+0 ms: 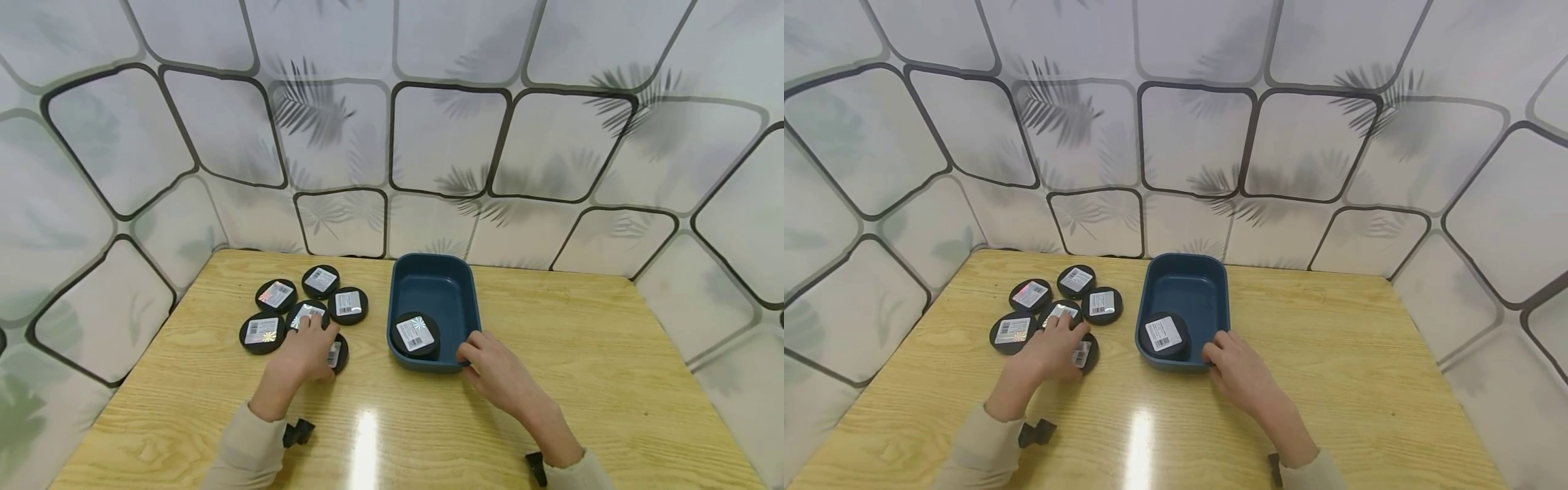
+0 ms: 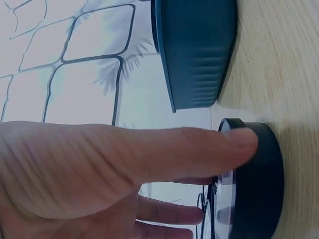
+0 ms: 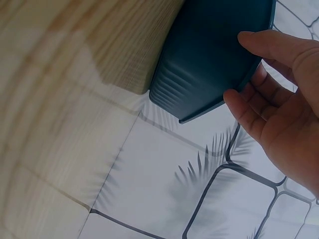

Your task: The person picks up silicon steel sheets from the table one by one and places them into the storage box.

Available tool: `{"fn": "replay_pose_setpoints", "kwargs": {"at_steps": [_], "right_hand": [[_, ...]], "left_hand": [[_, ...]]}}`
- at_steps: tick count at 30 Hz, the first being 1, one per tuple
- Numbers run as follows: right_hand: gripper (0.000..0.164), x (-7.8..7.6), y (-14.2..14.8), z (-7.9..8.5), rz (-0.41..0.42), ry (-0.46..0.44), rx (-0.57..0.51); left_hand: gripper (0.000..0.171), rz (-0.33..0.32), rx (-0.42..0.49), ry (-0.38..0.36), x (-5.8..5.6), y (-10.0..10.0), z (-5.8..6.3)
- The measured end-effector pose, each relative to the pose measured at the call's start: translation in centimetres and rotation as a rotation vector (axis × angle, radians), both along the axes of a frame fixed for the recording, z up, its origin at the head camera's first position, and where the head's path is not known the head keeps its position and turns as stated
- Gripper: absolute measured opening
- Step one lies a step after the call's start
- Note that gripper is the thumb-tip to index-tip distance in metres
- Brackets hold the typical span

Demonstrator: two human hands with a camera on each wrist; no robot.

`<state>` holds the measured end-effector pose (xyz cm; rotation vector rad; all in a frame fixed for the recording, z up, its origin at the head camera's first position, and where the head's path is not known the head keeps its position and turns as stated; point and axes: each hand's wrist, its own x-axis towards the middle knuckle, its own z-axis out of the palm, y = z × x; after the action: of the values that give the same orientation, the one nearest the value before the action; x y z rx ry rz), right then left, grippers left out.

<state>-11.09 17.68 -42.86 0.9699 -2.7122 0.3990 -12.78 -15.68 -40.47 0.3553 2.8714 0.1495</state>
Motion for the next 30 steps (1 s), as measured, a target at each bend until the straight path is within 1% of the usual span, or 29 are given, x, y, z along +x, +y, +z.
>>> {"fn": "replay_pose_setpoints", "kwargs": {"at_steps": [4, 7, 12, 18, 30], "right_hand": [[0.025, -0.04, 0.05, -0.11, 0.008, 0.01, -0.005], [0.026, -0.08, 0.08, -0.2, 0.014, 0.015, -0.008], [0.025, -0.11, 0.1, -0.17, 0.013, 0.014, -0.012], [0.026, -0.08, 0.13, -0.22, 0.018, 0.024, -0.017], [0.024, -0.01, 0.08, -0.03, 0.007, 0.007, -0.007]], "left_hand": [[0.078, 0.011, 0.012, 0.004, 0.03, 0.03, -0.07], [0.082, 0.004, 0.014, 0.01, 0.08, -0.08, -0.15], [0.088, -0.016, -0.018, 0.009, -0.03, -0.34, -0.18], [0.088, -0.009, -0.018, -0.017, -0.2, -0.5, -0.15], [0.089, -0.015, -0.009, -0.021, -0.37, -0.59, -0.21]]}}
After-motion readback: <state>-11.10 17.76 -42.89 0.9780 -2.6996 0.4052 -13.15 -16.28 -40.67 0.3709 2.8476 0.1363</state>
